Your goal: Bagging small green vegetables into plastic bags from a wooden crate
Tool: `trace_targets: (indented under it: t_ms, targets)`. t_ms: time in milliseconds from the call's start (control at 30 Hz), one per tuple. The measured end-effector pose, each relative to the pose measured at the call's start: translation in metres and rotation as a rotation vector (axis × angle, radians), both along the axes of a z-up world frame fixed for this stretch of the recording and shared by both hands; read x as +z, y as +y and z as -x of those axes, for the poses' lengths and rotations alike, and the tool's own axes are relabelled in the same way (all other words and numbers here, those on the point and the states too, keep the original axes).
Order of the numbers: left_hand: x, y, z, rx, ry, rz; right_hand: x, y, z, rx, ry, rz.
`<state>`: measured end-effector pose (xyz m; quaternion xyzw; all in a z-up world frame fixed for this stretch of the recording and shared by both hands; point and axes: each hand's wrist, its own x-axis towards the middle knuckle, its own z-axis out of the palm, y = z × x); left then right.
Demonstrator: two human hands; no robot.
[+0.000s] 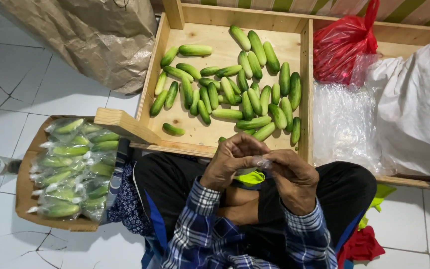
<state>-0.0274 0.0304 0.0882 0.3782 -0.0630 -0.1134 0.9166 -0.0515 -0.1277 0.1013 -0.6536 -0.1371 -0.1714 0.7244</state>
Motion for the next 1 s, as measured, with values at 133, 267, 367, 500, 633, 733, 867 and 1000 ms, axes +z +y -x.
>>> trace_targets:
  t_ms: [133, 267, 367, 500, 633, 733, 867, 1000]
  targets:
    - [-0.005, 0.01, -0.012, -0.127, -0.074, 0.012, 0.027, -0.003, -0.007, 0.163, -0.024, 0.084]
    - [0.005, 0.017, -0.009, -0.194, -0.087, -0.001, 0.055, -0.012, -0.014, 0.287, -0.164, 0.35]
    - [0.015, 0.021, -0.01, -0.243, -0.134, -0.016, 0.062, -0.012, -0.022, 0.319, -0.162, 0.378]
    - [0.001, 0.019, -0.012, -0.257, -0.199, -0.087, 0.061, -0.013, -0.021, 0.345, -0.02, 0.337]
    - [-0.001, 0.021, -0.013, -0.222, -0.168, -0.066, 0.063, -0.021, -0.032, 0.338, 0.066, 0.377]
    - [-0.008, 0.024, -0.009, -0.198, -0.185, -0.093, 0.063, -0.019, -0.035, 0.346, 0.03, 0.489]
    - [-0.008, 0.022, -0.003, -0.135, -0.102, -0.128, 0.06, -0.016, -0.038, 0.352, 0.086, 0.483]
    - [-0.026, 0.016, -0.003, -0.048, 0.011, -0.169, 0.052, -0.017, -0.04, 0.332, 0.148, 0.485]
